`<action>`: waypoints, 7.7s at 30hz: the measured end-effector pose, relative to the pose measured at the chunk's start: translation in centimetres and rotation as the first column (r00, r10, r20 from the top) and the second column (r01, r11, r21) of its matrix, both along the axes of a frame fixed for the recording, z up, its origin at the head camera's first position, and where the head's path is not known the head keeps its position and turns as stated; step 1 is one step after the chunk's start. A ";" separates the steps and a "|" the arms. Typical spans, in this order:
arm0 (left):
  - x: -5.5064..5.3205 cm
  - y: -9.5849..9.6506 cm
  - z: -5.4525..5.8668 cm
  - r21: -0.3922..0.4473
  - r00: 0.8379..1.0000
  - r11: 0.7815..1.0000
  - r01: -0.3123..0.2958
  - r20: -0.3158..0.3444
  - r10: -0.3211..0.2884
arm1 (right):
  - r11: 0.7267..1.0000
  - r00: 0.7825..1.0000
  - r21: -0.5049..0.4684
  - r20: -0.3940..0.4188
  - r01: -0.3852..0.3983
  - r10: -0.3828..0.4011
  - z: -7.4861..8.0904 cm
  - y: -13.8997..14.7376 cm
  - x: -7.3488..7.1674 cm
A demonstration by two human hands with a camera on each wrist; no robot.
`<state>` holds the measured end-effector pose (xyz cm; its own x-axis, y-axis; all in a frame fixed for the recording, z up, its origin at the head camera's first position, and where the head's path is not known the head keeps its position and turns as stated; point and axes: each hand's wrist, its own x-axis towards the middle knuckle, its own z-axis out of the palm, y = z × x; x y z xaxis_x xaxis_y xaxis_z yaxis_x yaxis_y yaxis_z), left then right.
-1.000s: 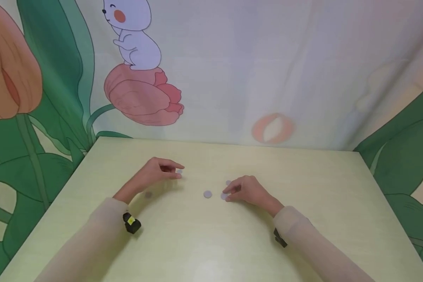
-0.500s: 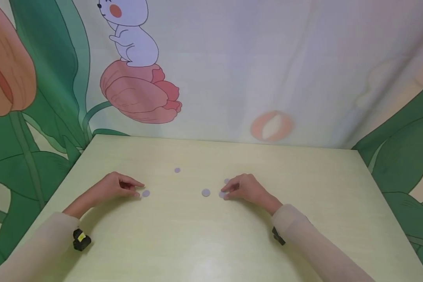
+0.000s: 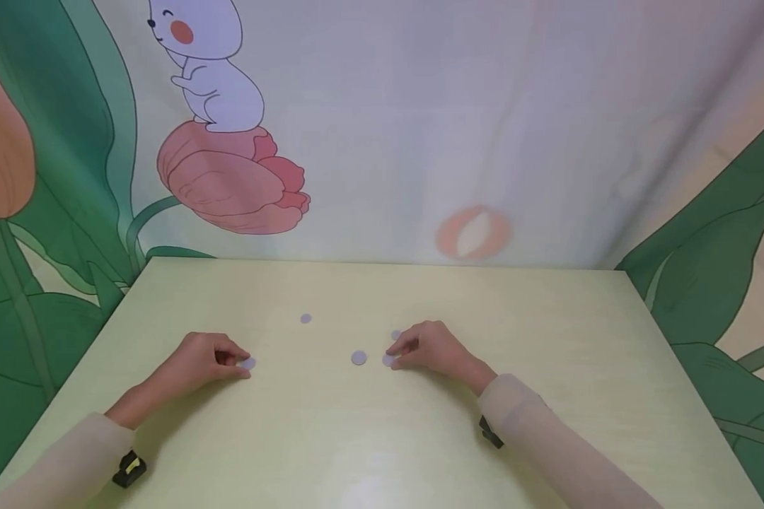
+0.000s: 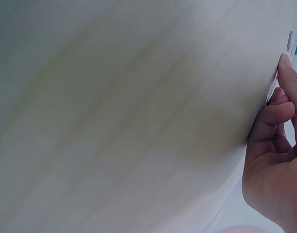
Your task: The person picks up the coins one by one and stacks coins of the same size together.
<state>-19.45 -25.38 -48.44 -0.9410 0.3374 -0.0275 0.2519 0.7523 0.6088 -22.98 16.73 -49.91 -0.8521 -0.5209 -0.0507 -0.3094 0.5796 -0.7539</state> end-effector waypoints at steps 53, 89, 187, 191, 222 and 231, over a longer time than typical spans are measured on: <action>-4.8 19.8 2.2 -0.104 0.844 0.852 0.514 -0.115 -0.523 | 0.998 0.999 0.049 0.009 -0.035 0.034 0.3 0.2 -0.4; -4.1 21.8 0.2 -0.214 0.814 0.808 0.549 -0.081 -0.575 | 0.995 0.994 0.029 0.058 -0.099 0.097 1.2 1.8 -1.1; -5.6 19.9 -0.5 0.034 0.787 0.787 0.617 -0.014 -0.617 | 0.930 0.885 0.185 -0.294 -0.319 0.362 0.9 1.5 -2.7; -5.5 19.9 -0.5 0.039 0.791 0.790 0.612 -0.011 -0.612 | 0.930 0.897 0.202 -0.266 -0.307 0.353 1.0 2.3 -2.0; -5.4 19.8 -0.7 0.026 0.794 0.794 0.607 -0.020 -0.607 | 0.962 0.929 0.239 -0.308 -0.131 0.203 0.8 4.5 1.7; -5.3 19.8 -0.7 0.020 0.806 0.806 0.591 0.008 -0.591 | 0.966 0.933 0.209 -0.293 -0.153 0.211 1.0 3.4 2.4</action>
<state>-24.77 -5.55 -49.11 -0.5590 0.8287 -0.0284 0.6366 0.4509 0.6256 -20.60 20.18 -48.89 -0.7318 -0.6751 0.0930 -0.6234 0.6080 -0.4916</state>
